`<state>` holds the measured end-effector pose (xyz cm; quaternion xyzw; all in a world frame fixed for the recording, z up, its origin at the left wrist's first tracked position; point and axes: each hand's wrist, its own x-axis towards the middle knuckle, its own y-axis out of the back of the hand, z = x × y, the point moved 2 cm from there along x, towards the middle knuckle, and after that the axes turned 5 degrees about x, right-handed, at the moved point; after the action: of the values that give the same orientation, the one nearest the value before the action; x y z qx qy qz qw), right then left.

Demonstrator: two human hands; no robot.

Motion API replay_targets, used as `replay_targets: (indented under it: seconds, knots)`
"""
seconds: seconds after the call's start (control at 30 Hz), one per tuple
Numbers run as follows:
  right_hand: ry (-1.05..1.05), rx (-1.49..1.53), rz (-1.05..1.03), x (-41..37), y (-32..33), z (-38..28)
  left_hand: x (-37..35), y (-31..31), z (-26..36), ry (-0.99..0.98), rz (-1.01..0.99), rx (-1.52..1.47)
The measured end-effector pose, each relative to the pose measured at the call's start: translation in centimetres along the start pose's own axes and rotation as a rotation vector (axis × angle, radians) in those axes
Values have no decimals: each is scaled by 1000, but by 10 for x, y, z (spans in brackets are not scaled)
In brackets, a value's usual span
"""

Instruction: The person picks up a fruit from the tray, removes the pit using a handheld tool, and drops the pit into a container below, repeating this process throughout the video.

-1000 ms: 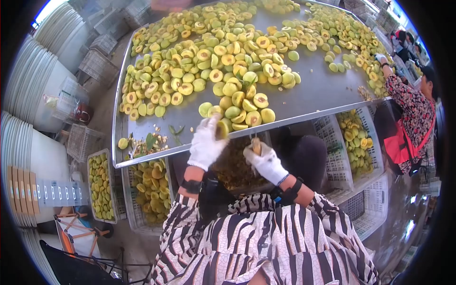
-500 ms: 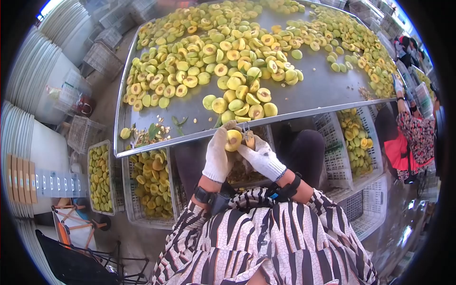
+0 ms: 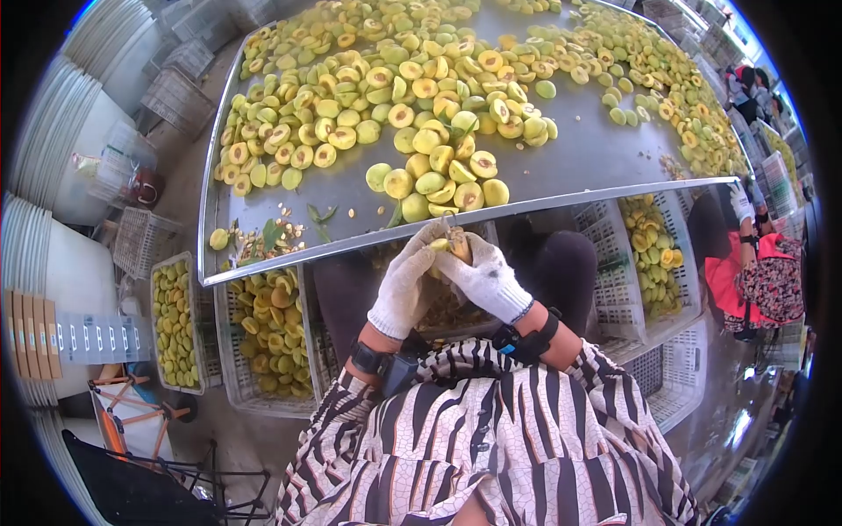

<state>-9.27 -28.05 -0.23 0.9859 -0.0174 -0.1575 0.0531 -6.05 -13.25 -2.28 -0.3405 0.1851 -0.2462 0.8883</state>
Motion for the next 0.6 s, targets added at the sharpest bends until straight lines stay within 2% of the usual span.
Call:
replay_targets:
  seconds: [0.07, 0.17, 0.27, 0.33, 0.43, 0.6]
  knots:
    - [-31, 119, -71, 3, 3, 9, 2, 6, -1, 27, -19, 36]
    - [136, -44, -8, 8, 5, 19, 4, 7, -2, -11, 44, 114]
    - [57, -359, 100, -4, 6, 17, 11, 11, -7, -104, 147, 66]
    - [63, -462, 50, -14, 3, 11, 15, 21, -5, -89, 198, -14]
    - [160, -538, -11, -17, -2, 16, 15, 32, -5, -87, 202, 100]
    - [186, -544, -73, -16, -6, 16, 8, 19, -3, -72, 259, 278]
